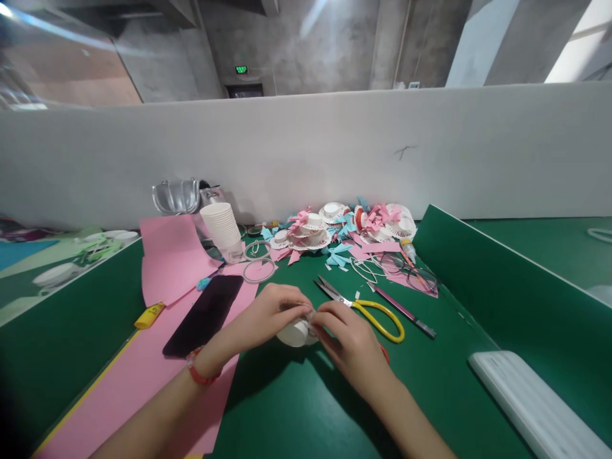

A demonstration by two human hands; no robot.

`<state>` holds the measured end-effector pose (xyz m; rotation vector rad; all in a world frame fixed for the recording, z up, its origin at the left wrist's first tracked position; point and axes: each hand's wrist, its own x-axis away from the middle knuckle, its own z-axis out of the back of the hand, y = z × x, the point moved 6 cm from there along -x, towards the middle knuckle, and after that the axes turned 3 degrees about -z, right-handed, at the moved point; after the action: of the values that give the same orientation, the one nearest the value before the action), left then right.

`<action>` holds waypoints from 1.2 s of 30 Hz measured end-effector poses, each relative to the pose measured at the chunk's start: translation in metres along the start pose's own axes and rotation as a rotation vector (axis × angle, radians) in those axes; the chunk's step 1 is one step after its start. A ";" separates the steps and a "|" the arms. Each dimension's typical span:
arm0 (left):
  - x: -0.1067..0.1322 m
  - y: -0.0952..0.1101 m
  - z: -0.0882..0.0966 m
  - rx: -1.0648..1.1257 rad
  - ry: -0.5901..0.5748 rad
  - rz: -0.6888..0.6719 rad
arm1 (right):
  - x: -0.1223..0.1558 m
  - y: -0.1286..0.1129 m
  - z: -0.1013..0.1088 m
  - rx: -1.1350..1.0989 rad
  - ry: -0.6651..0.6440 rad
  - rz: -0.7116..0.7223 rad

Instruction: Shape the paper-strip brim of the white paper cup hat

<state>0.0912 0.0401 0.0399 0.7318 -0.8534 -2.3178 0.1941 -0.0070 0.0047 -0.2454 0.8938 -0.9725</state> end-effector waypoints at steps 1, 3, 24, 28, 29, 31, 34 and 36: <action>0.000 0.000 0.001 0.008 0.011 0.015 | 0.000 0.000 0.000 -0.019 0.010 -0.006; 0.001 -0.002 0.002 0.020 0.033 0.055 | -0.001 -0.001 0.001 -0.056 0.032 -0.031; 0.004 0.011 0.003 0.105 0.232 0.212 | 0.002 0.019 0.016 -0.508 0.290 -0.471; 0.004 0.018 0.002 0.076 0.225 0.155 | 0.000 0.016 0.019 -0.533 0.302 -0.470; 0.004 0.019 0.001 0.069 0.218 0.143 | 0.000 0.016 0.019 -0.538 0.303 -0.472; 0.004 0.021 0.000 0.067 0.202 0.124 | 0.001 0.017 0.019 -0.543 0.306 -0.475; 0.004 0.021 -0.001 0.093 0.186 0.112 | 0.000 0.016 0.020 -0.555 0.314 -0.450; 0.004 0.020 0.000 0.124 0.188 0.120 | -0.001 0.014 0.021 -0.560 0.302 -0.418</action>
<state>0.0942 0.0249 0.0529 0.9103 -0.9344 -2.0680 0.2181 -0.0023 0.0107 -0.8017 1.4240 -1.1428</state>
